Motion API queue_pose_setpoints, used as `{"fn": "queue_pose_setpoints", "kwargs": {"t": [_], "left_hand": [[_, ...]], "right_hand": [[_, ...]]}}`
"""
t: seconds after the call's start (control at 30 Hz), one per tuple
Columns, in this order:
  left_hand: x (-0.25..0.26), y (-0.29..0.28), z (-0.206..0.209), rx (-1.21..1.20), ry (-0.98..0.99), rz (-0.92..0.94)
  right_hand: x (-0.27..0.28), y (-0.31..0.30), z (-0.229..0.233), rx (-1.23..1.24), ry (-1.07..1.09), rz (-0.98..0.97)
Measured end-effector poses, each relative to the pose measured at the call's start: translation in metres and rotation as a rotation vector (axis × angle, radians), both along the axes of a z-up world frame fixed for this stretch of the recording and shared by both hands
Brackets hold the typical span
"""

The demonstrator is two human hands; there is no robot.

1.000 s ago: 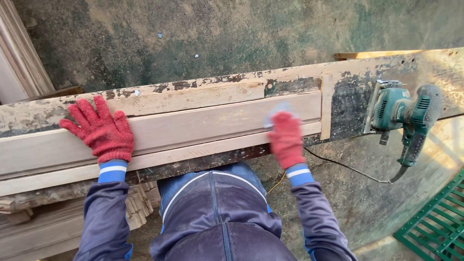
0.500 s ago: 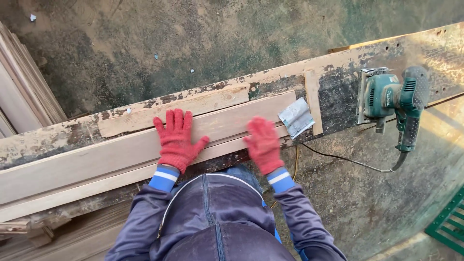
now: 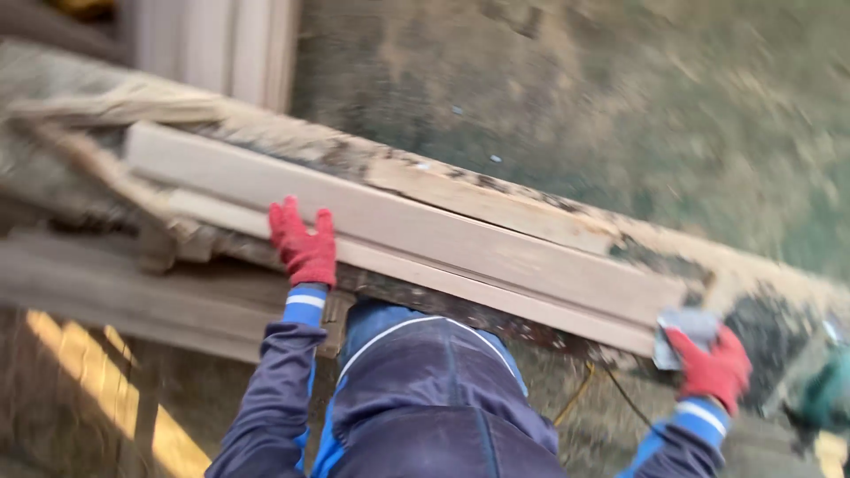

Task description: The person is sanding wood molding strips using an electric palm sander, manual sandpaper, and a utility knife to clean edges.

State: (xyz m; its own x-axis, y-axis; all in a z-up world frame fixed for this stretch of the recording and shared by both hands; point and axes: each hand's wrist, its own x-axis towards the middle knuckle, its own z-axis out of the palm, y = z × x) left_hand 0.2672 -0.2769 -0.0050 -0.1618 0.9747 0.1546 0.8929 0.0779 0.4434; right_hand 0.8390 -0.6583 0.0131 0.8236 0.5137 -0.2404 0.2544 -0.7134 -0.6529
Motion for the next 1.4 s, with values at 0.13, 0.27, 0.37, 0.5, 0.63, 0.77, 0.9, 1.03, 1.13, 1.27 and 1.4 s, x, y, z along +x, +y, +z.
{"fn": "queue_pose_setpoints", "kwargs": {"t": [0.13, 0.27, 0.37, 0.5, 0.63, 0.77, 0.9, 1.03, 1.13, 1.27, 1.4], "left_hand": [[-0.023, -0.019, 0.011, -0.098, -0.071, 0.183], [-0.029, -0.019, 0.016, -0.076, -0.225, 0.203], [-0.035, -0.005, 0.023, -0.093, -0.271, 0.145], [-0.043, 0.016, 0.040, 0.017, -0.344, -0.076], [-0.042, 0.040, 0.087, 0.133, -0.301, -0.359], [-0.040, 0.044, 0.103, -0.596, -0.893, -0.634], [-0.074, 0.055, 0.086, -1.035, -1.220, -0.308], [-0.125, 0.062, 0.073, -1.038, -1.895, 0.281], [-0.126, 0.043, 0.054, -0.903, -2.169, 0.228], [-0.123, 0.032, 0.067, -1.095, -2.311, -0.035], [-0.118, 0.038, 0.034, -1.416, -2.098, 0.231]], "right_hand": [[0.083, -0.078, -0.090, -0.121, -0.029, -0.047], [0.101, -0.056, -0.089, -0.084, 0.655, -0.053], [0.065, -0.013, -0.077, -0.053, 0.603, 0.033], [0.012, 0.029, -0.049, 0.001, 0.521, 0.110], [-0.105, 0.127, -0.007, 0.056, 0.440, 0.144], [-0.351, 0.273, 0.103, 0.326, 0.816, 0.059], [-0.458, 0.345, 0.125, 0.411, 1.015, 0.222], [-0.512, 0.378, 0.148, 0.508, 0.938, 0.347], [-0.527, 0.384, 0.142, 0.376, 0.985, 0.506], [-0.539, 0.398, 0.153, 0.315, 1.055, 0.453], [-0.546, 0.407, 0.141, 0.308, 0.887, 0.521]]}}
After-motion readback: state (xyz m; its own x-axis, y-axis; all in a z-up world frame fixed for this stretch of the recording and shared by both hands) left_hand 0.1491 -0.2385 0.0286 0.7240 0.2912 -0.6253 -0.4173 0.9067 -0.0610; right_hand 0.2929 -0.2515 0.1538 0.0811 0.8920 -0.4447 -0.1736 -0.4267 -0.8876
